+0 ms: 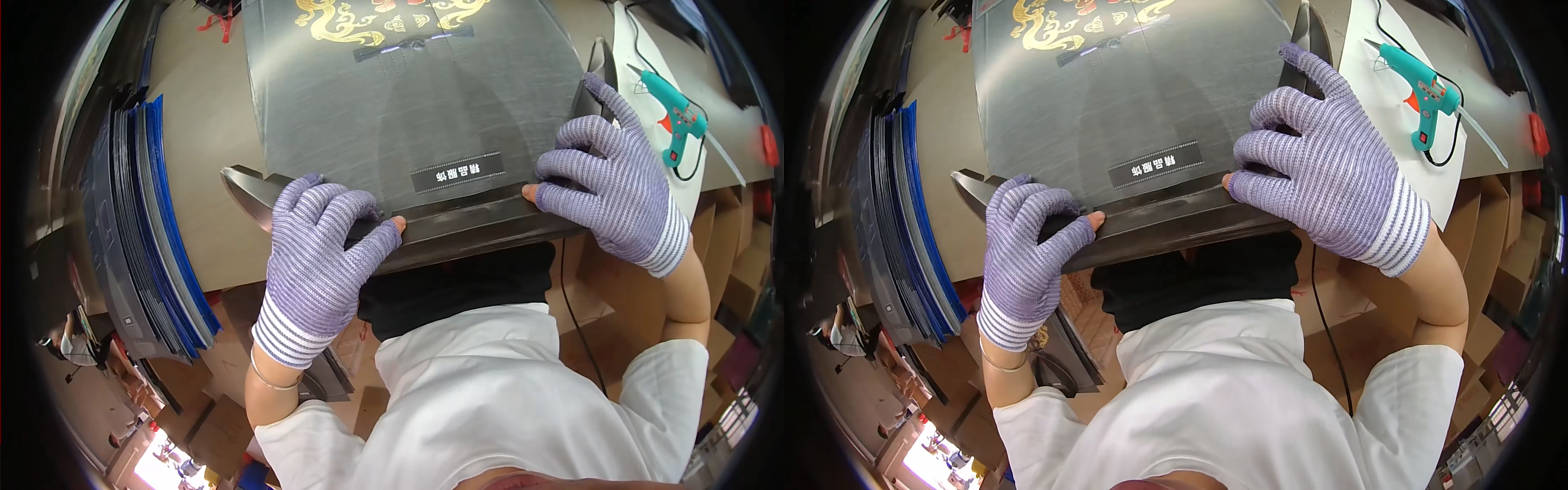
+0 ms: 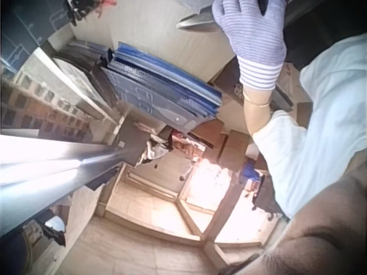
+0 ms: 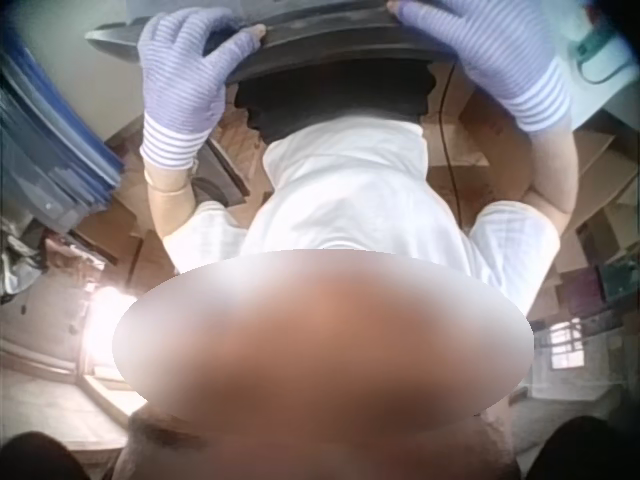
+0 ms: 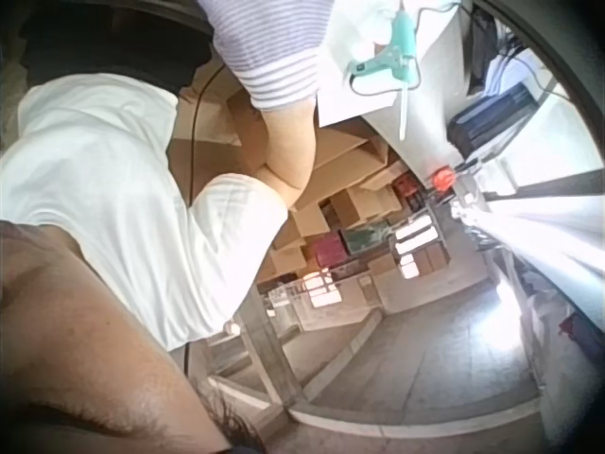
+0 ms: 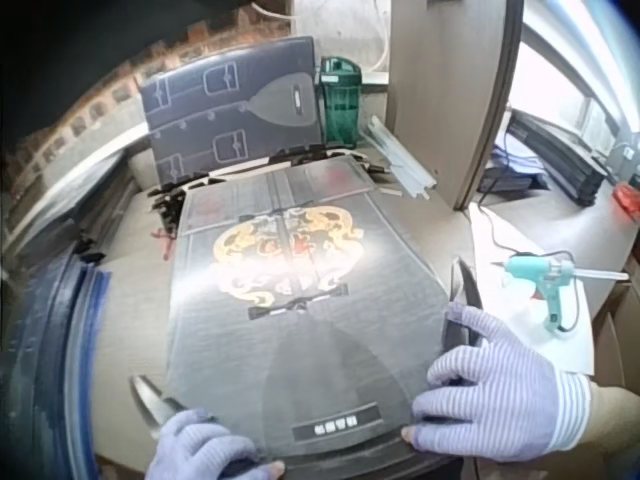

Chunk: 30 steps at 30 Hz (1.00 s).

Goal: The person assembles flat-pack boxes by applying hot glue to the edges of cardboard flaps and pressing them together to form the box structure. They handle multiple identical boxes sequentially, using a hot glue gun to secure the joints.

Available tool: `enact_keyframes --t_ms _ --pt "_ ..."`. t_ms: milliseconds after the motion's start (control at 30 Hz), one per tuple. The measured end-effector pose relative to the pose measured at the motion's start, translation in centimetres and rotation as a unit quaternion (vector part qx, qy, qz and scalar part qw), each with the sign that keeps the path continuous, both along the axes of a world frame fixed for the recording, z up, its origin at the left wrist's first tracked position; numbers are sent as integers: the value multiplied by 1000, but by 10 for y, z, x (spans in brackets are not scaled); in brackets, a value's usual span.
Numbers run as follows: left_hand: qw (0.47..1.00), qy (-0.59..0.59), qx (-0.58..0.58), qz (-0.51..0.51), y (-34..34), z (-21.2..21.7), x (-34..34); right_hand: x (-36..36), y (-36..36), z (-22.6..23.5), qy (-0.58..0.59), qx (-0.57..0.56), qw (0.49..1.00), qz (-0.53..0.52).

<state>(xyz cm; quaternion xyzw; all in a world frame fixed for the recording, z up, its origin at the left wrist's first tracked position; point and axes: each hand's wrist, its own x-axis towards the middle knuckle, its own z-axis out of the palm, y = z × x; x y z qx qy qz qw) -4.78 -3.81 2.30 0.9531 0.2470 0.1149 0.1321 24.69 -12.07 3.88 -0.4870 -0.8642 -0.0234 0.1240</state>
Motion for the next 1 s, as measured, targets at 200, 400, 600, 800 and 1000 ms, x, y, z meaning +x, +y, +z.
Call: enact_keyframes --t_ms 200,400,600,800,1000 --pt "1000 -7 -8 3 1 -5 2 1 2 -3 2 -20 1000 -4" --pt "1000 -1 -11 -2 3 -6 3 1 3 -1 -2 -28 1000 3" --pt "999 -18 -21 19 1 -11 1 1 4 -6 15 -32 999 7" --pt "999 -42 25 19 -1 -18 4 -2 4 -6 14 -46 999 -3" --pt "999 -11 32 8 -4 -15 4 -7 1 -9 48 -46 996 52"
